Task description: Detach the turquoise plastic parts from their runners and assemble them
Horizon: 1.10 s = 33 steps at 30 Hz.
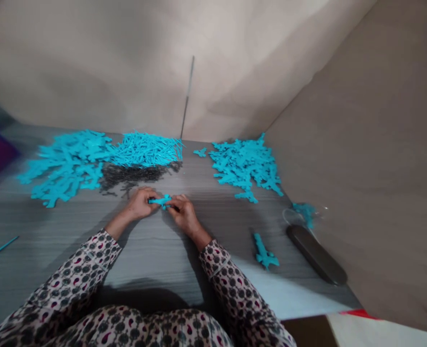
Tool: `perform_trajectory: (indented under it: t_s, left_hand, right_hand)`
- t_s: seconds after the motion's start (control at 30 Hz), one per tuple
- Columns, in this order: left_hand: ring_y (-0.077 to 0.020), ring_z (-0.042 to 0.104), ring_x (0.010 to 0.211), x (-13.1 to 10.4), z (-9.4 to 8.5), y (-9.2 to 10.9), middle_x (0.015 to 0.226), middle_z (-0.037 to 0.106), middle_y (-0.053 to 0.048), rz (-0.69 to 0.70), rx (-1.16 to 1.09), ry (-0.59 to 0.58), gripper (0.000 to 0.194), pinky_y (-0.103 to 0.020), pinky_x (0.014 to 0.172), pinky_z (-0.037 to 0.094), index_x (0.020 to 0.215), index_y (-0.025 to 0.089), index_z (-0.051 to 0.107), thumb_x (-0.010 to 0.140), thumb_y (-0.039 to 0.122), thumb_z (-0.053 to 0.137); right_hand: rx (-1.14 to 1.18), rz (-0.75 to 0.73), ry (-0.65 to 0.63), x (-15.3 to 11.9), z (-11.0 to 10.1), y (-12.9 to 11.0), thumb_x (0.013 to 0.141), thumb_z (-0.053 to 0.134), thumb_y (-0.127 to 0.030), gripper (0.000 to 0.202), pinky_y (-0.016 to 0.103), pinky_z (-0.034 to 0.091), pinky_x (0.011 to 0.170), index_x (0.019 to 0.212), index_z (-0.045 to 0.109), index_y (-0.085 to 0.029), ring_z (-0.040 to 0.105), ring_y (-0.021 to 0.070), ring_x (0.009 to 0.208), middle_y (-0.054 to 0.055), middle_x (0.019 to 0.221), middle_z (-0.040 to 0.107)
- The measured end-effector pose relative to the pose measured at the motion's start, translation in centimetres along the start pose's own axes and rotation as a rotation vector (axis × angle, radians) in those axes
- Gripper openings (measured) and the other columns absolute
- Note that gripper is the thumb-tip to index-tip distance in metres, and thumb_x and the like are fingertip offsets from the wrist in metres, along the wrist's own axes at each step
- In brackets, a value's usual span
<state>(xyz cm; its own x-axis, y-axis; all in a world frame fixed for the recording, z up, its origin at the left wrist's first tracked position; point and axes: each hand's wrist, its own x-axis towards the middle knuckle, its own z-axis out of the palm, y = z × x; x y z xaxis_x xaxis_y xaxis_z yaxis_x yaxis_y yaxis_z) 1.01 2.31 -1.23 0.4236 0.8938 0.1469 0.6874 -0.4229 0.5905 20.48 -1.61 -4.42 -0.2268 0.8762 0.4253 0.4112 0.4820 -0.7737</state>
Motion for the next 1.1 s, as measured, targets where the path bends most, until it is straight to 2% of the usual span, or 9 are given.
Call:
perform_trajectory:
  t_s: [0.33,0.57,0.87,1.1]
  left_hand:
    - [-0.0189,0.059,0.077,0.0,-0.1,0.2,0.073,0.067,-0.002,0.028,0.022,0.000,0.008,-0.029,0.069,0.040,0.072,0.021,0.073,0.072,0.017,0.066]
    - [-0.0199,0.060,0.079,0.0,0.0,0.3,0.073,0.066,-0.003,0.008,0.017,0.000,0.010,-0.031,0.073,0.040,0.070,0.020,0.072,0.071,0.014,0.065]
    - [-0.0200,0.060,0.081,0.0,-0.2,0.6,0.074,0.068,-0.003,-0.003,0.020,-0.008,0.011,-0.030,0.074,0.041,0.069,0.020,0.071,0.069,0.013,0.063]
    - [-0.0202,0.060,0.081,0.1,0.1,0.3,0.075,0.068,-0.003,-0.019,-0.008,0.007,0.009,-0.031,0.075,0.040,0.069,0.020,0.071,0.068,0.015,0.064]
  right_hand:
    - [-0.136,0.009,-0.046,0.5,0.7,0.0,0.086,0.062,-0.017,0.018,0.032,0.040,0.072,0.071,0.071,-0.022,0.055,0.0179,0.070,0.001,0.066,0.060]
    - [-0.246,-0.042,-0.099,0.9,0.5,-1.4,0.085,0.055,-0.009,0.026,0.030,0.037,0.068,0.062,0.057,-0.020,0.051,0.0182,0.071,0.002,0.065,0.055]
    - [-0.395,-0.177,-0.185,0.8,0.9,-1.4,0.090,0.041,-0.009,0.030,0.033,0.041,0.072,0.069,0.059,-0.019,0.048,0.0208,0.075,0.007,0.073,0.057]
    - [-0.382,-0.191,-0.210,0.6,1.0,-1.1,0.091,0.040,-0.007,0.028,0.032,0.043,0.075,0.073,0.058,-0.020,0.049,0.0199,0.078,0.007,0.079,0.059]
